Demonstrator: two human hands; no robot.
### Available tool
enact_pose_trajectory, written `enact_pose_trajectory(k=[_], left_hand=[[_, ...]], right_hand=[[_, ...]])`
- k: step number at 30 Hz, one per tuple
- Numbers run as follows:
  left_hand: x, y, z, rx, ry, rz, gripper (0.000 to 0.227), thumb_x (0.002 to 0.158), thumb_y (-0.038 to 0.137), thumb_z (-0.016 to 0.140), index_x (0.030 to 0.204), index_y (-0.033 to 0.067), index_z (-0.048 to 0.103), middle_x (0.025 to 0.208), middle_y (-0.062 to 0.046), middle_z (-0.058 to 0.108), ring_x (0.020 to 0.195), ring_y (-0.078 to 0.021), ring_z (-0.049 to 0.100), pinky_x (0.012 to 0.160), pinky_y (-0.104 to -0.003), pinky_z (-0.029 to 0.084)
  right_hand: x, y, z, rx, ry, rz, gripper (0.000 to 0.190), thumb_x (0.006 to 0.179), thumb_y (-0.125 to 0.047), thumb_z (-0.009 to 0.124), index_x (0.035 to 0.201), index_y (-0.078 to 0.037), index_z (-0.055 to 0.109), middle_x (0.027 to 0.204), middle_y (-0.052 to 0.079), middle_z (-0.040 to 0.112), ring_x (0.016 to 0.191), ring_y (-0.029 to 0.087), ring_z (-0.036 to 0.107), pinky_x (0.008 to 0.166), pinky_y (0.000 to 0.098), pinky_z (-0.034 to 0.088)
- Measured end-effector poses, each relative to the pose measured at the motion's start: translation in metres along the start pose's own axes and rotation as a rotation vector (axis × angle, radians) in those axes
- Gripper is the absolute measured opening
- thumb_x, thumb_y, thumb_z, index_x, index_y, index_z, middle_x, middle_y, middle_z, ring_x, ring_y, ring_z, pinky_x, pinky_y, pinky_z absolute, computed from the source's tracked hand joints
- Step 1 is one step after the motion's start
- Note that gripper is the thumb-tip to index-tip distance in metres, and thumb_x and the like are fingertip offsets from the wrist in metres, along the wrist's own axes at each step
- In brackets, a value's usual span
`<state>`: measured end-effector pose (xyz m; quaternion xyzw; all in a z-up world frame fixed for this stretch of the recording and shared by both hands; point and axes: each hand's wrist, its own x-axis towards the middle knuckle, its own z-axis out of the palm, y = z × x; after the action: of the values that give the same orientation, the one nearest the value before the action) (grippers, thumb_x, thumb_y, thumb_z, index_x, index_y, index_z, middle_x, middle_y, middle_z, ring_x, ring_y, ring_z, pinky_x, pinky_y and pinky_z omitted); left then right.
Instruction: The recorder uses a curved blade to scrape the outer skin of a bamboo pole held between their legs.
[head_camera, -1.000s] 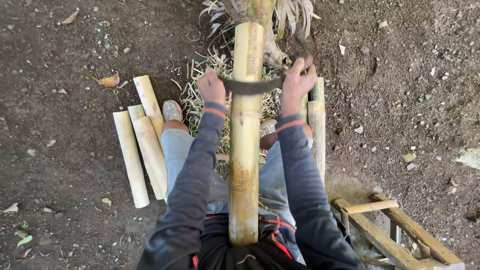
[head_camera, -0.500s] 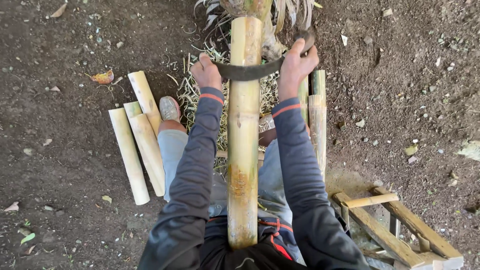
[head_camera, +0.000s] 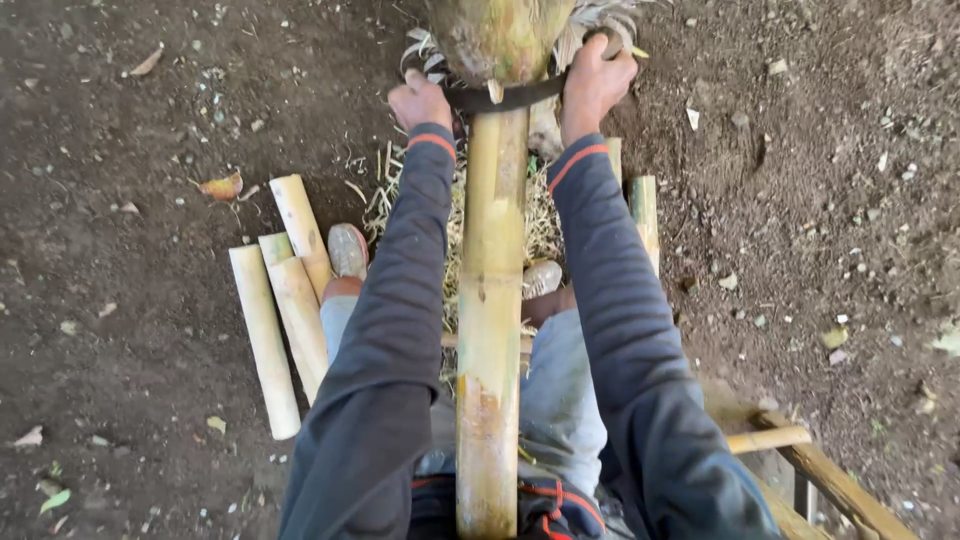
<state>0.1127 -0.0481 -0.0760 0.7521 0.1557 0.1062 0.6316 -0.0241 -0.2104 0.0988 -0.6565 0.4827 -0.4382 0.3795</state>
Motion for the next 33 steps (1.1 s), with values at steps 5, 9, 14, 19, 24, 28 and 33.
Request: enact_pose_trajectory(k=[5,9,14,19,24,28,33], left_hand=[[-0.034,0.104,-0.068,-0.133,-0.227,-0.373,0.045,0.098,0.041,0.050,0.088,-0.0032,0.054,0.066,-0.016,0.061,0.041,-0.0244,0.056,0.034,-0.039,0.047],[-0.047,0.111,-0.093,-0.061,-0.256,-0.431,0.041,0.096,0.040,0.050,0.099,-0.0002,0.052,0.070,-0.011,0.062,0.040,-0.0224,0.059,0.031,-0.038,0.051],[-0.078,0.057,-0.126,-0.259,-0.278,-0.424,0.039,0.099,0.036,0.051,0.090,-0.0016,0.048,0.066,-0.011,0.055,0.038,-0.0209,0.050,0.030,-0.038,0.044],[-0.124,0.060,-0.186,-0.350,-0.292,-0.383,0.047,0.105,0.034,0.050,0.075,-0.0024,0.047,0.061,-0.010,0.051,0.038,-0.0186,0.047,0.031,-0.036,0.041],[-0.135,0.089,-0.196,-0.386,-0.248,-0.447,0.041,0.102,0.034,0.050,0.072,0.0059,0.046,0.055,-0.008,0.052,0.035,-0.0179,0.047,0.031,-0.036,0.041],[-0.111,0.055,-0.161,-0.415,-0.319,-0.441,0.049,0.103,0.033,0.048,0.069,-0.0010,0.047,0.055,-0.011,0.053,0.035,-0.0201,0.047,0.031,-0.037,0.040],[-0.057,0.080,-0.109,-0.233,-0.346,-0.408,0.047,0.103,0.040,0.047,0.083,-0.0027,0.050,0.063,-0.014,0.055,0.037,-0.0225,0.053,0.032,-0.038,0.047]], right_hand=[[-0.004,0.011,-0.013,0.005,-0.119,0.189,0.044,0.088,-0.029,0.058,0.100,0.014,0.060,0.094,0.025,0.067,0.084,0.034,0.068,0.079,0.0482,0.058],[-0.016,0.010,-0.028,0.010,-0.178,0.197,0.043,0.093,-0.030,0.056,0.103,0.012,0.058,0.098,0.019,0.059,0.084,0.027,0.063,0.075,0.0477,0.059],[-0.051,-0.004,-0.069,-0.059,-0.183,0.066,0.042,0.093,-0.033,0.057,0.103,0.008,0.062,0.101,0.019,0.060,0.087,0.026,0.065,0.080,0.0465,0.056],[-0.088,-0.016,-0.113,-0.068,-0.204,-0.045,0.045,0.092,-0.033,0.057,0.105,0.010,0.063,0.105,0.020,0.055,0.087,0.029,0.063,0.078,0.0473,0.058],[-0.090,-0.009,-0.110,-0.097,-0.122,-0.135,0.042,0.094,-0.029,0.061,0.104,0.011,0.067,0.098,0.021,0.063,0.087,0.031,0.066,0.083,0.0501,0.054],[-0.071,-0.019,-0.096,-0.043,-0.243,-0.031,0.041,0.092,-0.029,0.056,0.107,0.008,0.065,0.097,0.021,0.068,0.082,0.028,0.071,0.077,0.0454,0.060],[-0.026,-0.006,-0.041,-0.157,-0.110,-0.019,0.046,0.096,-0.034,0.059,0.111,0.009,0.062,0.105,0.021,0.067,0.094,0.027,0.068,0.089,0.0455,0.053]])
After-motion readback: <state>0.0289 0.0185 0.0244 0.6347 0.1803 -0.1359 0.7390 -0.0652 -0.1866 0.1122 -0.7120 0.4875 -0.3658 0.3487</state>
